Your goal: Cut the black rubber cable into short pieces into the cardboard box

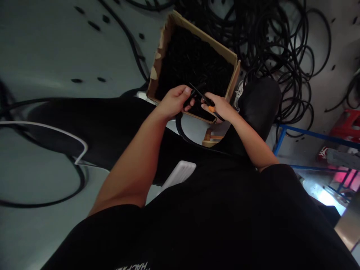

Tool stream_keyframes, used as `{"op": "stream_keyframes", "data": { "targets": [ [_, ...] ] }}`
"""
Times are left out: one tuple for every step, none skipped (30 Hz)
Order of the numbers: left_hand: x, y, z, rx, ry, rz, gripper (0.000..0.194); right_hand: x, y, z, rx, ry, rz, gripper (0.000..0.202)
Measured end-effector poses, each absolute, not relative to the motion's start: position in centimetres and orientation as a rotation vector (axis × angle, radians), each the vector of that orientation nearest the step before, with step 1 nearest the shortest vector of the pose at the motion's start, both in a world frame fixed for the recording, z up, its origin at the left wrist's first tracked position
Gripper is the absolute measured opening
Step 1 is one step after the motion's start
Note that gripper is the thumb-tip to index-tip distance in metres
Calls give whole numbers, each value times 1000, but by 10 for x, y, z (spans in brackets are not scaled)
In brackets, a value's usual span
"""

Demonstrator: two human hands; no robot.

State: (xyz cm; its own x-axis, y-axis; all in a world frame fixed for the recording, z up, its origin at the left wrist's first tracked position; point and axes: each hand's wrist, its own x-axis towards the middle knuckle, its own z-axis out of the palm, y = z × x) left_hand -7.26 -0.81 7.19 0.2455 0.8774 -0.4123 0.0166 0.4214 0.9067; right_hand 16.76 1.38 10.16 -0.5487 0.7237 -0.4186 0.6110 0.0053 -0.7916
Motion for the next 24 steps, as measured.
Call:
{"op": "stream_keyframes", "data": {
  "targets": [
    [-72,-8,76,955,1169,721,64,168,16,103,-1458,-2164,1584,20],
    [-71,-8,80,936,1162,710,63,168,18,106,-1484,-2173,1574,19],
    [-71,-8,83,913,1159,700,63,168,19,108,-1505,-2177,1569,18],
    [-71,-7,87,888,1159,693,61,167,21,111,-1516,-2181,1574,18],
    [-70,-6,90,863,1160,689,60,167,22,114,-1524,-2181,1580,18],
    [-70,-6,93,839,1160,690,58,166,23,116,-1530,-2178,1582,18],
    [-71,-5,95,817,1159,692,57,166,23,119,-1538,-2176,1579,19],
    [-71,-5,97,797,1155,694,55,165,24,120,-1545,-2174,1573,19],
    [-71,-4,98,779,1147,693,53,165,23,121,-1550,-2172,1569,19],
    [-72,-4,98,763,1136,687,52,165,23,122,-1547,-2168,1574,19],
    [-73,-4,97,751,1122,677,51,165,22,123,-1534,-2158,1589,19],
    [-73,-5,96,744,1104,662,50,165,21,123,-1513,-2140,1616,19],
    [-74,-5,95,742,1084,645,50,165,20,124,-1488,-2117,1655,19],
    [-75,-6,94,744,1060,627,50,165,20,124,-1461,-2091,1698,20],
    [-76,-6,92,749,1037,609,50,164,20,124,-1435,-2067,1736,20],
    [-77,-7,91,753,1017,592,51,164,21,124,-1414,-2051,1759,20],
    [-78,-7,91,756,1003,582,51,163,22,123,-1401,-2044,1764,19],
    [-80,-7,91,755,996,581,51,162,23,123,-1396,-2048,1752,18],
    [-81,-7,92,751,998,590,51,161,24,122,-1400,-2058,1726,17],
    [-82,-7,93,747,1007,606,51,160,25,121,-1414,-2069,1693,16],
    [-83,-6,94,743,1024,629,52,159,25,119,-1432,-2078,1667,16],
    [-85,-5,95,741,1048,659,53,159,26,118,-1449,-2081,1647,17],
    [-86,-3,97,744,1077,693,54,159,26,117,-1458,-2073,1634,19],
    [-87,-1,97,751,1110,735,56,160,25,117,-1460,-2050,1627,21]
  ]
}}
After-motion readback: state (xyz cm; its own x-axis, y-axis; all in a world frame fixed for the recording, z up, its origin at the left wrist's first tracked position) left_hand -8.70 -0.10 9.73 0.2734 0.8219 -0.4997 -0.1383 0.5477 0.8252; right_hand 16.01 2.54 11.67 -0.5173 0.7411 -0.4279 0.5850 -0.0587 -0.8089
